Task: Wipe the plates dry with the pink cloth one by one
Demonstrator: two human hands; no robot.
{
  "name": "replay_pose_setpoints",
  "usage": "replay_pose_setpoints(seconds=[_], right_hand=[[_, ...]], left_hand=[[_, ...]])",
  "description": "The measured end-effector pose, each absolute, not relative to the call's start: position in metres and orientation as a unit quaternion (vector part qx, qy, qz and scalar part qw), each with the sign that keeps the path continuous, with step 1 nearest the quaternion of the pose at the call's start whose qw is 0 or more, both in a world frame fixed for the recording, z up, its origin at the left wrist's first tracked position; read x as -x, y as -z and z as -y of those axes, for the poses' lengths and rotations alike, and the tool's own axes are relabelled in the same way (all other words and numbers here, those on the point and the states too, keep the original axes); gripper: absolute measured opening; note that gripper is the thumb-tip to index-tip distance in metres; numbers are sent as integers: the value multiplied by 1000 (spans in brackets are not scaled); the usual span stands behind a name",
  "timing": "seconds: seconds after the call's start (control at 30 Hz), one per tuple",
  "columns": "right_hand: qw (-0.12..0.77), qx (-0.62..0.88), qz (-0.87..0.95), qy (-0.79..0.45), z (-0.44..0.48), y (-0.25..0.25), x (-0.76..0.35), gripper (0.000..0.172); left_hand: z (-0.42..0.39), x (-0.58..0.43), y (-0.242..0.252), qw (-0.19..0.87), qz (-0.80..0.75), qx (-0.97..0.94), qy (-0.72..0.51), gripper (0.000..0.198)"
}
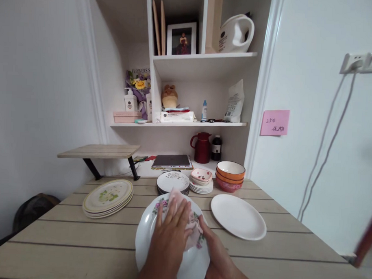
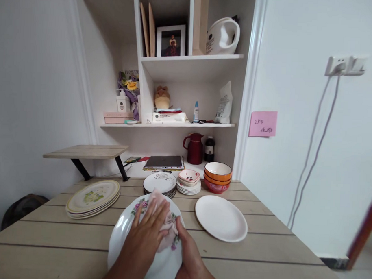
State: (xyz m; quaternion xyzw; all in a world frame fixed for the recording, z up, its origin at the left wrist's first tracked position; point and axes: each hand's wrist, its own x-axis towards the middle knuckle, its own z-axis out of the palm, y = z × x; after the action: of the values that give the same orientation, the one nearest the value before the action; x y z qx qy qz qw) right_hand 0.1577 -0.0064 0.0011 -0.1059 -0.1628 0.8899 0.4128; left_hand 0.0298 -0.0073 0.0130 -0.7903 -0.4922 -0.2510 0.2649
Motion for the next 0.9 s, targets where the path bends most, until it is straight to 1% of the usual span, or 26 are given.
replay_pose_setpoints(seconds=[0.07,0.17,0.3,0.33,0.37,0.4,0.43,0.5,0.53,0.6,0.67,0.7,0.77,0.83,0.87,0.9], right_hand=[[423,110,163,-885,5,-1,-158,56],[427,116,147,-885,2,-3,-163,57],[432,118,109,-887,-5,-6,-170,62],[442,118,102,-883,-7,-6,-171,62],[451,117,98,-880,-8,-6,-173,62],[455,118,97,-877,-9,-7,-173,62],[455,119,99,-877,-9,-7,-174,63],[440,120,111,-883,-7,-7,-173,66],[429,120,119,-887,-6,-7,-172,67],[410,117,131,-895,-2,-5,-168,68],[401,109,135,-899,0,-4,-165,66],[400,105,135,-900,0,-3,-164,65],[401,103,132,-901,0,-2,-163,62],[404,106,129,-899,-2,-1,-164,62],[406,110,127,-898,-2,-1,-164,61],[410,114,126,-896,-3,-1,-164,61]], left_hand=[[4,-30,-11,272,503,780,252,64],[5,-29,-4,255,513,779,255,71],[7,-22,1,231,522,776,269,92],[7,-20,2,231,518,777,271,96],[7,-19,4,232,513,781,271,95],[7,-18,6,232,507,786,268,90],[7,-18,8,230,502,791,265,81],[7,-18,11,216,495,796,274,61],[7,-18,12,202,493,795,289,56],[8,-18,11,155,479,795,338,54],[13,-18,3,75,469,791,385,53],[16,-18,-3,22,473,784,400,50],[23,-18,-17,-98,519,728,437,43],[28,-19,-29,-213,589,633,454,36],[30,-19,-33,-248,608,601,456,36],[30,-19,-35,-261,618,587,453,38]])
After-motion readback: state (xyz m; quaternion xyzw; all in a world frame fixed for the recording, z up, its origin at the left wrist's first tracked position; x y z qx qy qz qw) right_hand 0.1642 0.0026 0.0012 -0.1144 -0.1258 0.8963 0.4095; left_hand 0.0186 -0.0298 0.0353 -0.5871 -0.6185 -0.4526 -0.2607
